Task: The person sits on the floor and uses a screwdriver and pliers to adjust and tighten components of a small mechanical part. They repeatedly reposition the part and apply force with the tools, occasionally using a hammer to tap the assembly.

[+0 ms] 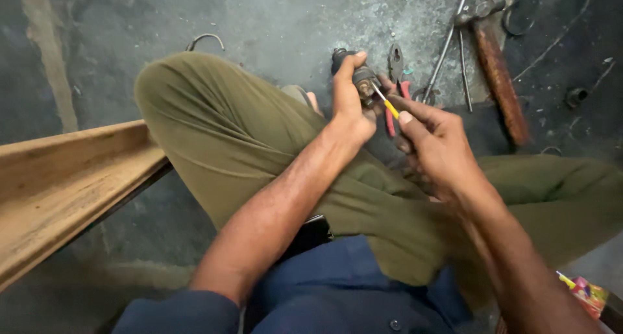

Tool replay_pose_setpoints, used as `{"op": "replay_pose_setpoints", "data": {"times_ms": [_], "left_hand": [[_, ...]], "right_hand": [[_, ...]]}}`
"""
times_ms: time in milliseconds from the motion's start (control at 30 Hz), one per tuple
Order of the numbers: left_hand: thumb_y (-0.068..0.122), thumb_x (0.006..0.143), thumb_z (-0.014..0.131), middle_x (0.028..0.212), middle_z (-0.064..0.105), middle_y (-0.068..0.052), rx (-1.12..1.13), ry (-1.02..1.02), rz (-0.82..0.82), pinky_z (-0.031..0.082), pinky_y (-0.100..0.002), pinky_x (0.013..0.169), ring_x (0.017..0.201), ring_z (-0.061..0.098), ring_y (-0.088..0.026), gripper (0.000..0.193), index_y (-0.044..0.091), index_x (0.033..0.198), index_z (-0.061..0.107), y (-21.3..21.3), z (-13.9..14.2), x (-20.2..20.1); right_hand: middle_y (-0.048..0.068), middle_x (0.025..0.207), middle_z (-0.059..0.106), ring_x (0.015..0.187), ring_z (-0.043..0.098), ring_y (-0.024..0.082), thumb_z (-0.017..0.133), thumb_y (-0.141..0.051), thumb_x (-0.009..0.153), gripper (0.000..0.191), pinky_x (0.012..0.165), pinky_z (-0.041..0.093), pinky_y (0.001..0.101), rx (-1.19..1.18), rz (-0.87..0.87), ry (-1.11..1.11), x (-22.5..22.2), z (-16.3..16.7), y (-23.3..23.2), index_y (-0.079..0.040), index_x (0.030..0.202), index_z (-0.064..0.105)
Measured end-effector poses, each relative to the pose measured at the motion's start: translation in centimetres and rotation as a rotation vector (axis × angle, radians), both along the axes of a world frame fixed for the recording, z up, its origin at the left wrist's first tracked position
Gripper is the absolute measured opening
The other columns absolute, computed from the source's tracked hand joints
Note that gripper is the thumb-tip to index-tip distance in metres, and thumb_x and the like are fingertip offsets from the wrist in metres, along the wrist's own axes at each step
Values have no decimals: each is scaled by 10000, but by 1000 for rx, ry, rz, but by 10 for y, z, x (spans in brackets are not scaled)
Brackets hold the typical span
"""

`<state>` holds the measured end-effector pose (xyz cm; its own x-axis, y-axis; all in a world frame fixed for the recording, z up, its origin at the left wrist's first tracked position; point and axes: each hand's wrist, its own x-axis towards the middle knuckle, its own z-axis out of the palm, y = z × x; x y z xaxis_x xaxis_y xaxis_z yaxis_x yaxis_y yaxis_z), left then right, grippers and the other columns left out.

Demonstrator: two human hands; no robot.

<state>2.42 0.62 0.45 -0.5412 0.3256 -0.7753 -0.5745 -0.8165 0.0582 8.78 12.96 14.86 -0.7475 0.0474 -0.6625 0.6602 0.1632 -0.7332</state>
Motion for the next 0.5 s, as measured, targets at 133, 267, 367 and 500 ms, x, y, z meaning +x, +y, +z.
{"op": "replay_pose_setpoints", "data": {"times_ms": [133, 267, 367, 500], "left_hand": [[464, 851, 672, 678, 649, -79, -77, -59, -18, 566, -386, 620, 627, 659, -233, 375, 104, 753, 638, 5, 5, 3], [514, 829, 675, 652, 650, -94, 63, -30, 32, 583, -371, 623, 599, 651, -242, 476, 51, 724, 634, 5, 12, 4], [498, 825, 680, 662, 646, -110, 52, -89, 29, 585, -393, 657, 631, 672, -271, 458, 55, 727, 616, 5, 18, 5], [479, 873, 690, 688, 634, -103, 136, -108, 145, 625, -412, 761, 636, 643, -264, 464, 36, 757, 614, 8, 23, 3]], "right_hand": [[3, 646, 509, 522, 374, 40, 581, -162, 1025, 359, 452, 319, 254, 386, 275, 68, -5, 13, -6, -151, 1365, 698], [-32, 709, 539, 505, 380, 28, 576, -168, 1023, 376, 421, 302, 227, 36, 12, -105, -20, 25, -12, -140, 1379, 695], [-7, 657, 533, 376, 319, 63, 538, -194, 990, 413, 318, 231, 244, -104, -177, -394, -32, 36, -11, -184, 1378, 679], [3, 683, 541, 382, 337, 53, 541, -197, 994, 429, 319, 232, 228, -127, -225, -429, -41, 45, -12, -174, 1403, 667]]}}
